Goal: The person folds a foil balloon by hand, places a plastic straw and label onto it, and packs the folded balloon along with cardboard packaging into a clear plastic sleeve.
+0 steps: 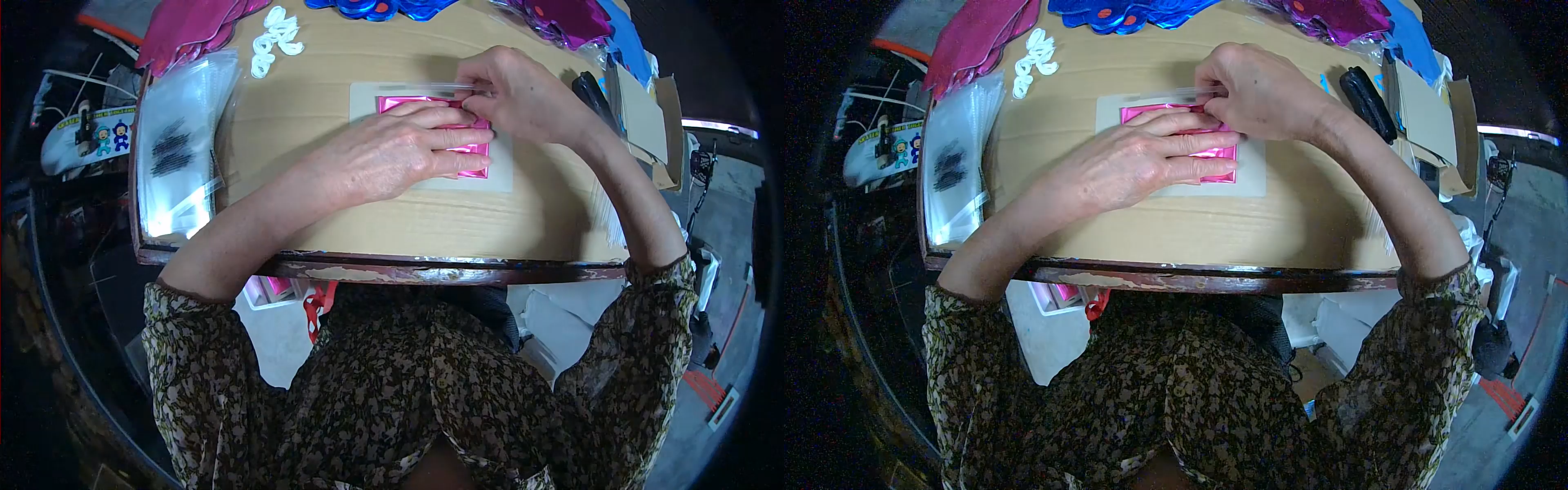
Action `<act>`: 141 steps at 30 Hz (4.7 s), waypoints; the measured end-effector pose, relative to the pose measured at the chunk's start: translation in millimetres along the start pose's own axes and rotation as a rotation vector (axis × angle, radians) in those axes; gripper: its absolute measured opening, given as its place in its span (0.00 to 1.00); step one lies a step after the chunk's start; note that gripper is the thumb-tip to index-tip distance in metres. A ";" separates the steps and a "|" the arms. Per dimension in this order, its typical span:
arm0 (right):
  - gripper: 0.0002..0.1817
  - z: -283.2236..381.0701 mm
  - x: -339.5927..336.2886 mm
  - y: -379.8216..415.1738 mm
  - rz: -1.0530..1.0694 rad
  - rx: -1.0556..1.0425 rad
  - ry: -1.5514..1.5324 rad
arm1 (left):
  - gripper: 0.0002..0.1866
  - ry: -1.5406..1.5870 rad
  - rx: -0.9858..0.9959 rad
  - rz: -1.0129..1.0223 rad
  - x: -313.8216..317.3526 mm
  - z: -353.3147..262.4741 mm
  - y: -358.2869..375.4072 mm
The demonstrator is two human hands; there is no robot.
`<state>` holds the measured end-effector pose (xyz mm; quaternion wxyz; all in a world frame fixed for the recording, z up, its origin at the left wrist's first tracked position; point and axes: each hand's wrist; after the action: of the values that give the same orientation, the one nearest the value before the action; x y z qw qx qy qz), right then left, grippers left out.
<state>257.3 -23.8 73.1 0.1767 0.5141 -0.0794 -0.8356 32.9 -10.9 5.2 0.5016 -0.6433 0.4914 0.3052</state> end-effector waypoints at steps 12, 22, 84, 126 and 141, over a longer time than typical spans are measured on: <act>0.10 -9.6 2.0 -2.6 0.046 0.028 -0.312 | 0.26 0.082 0.007 -0.008 -5.1 0.3 -5.0; 0.14 18.9 -2.4 15.7 -0.145 0.206 -0.033 | 0.23 0.139 -0.023 0.036 -17.2 -9.4 -6.0; 0.14 11.7 0.7 -24.7 0.405 0.160 -0.512 | 0.25 0.194 -0.026 0.052 -2.4 -20.6 0.3; 0.15 23.0 -3.1 -31.9 0.541 0.227 -0.571 | 0.26 0.206 -0.043 0.096 -6.7 -21.9 4.5; 0.15 11.1 -9.6 -4.0 0.539 0.277 -0.690 | 0.23 0.304 -0.021 0.037 -2.0 -28.3 -0.7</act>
<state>250.6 -17.0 84.9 0.2805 0.1856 -0.3752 -0.8638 30.0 -37.0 16.0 0.4091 -0.6781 0.5702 0.2185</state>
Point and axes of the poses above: each hand's wrist, its own y-axis away from the middle knuckle, its own x-axis out of the palm, z = x × y, and after that the axes turned 6 degrees about x, right-handed
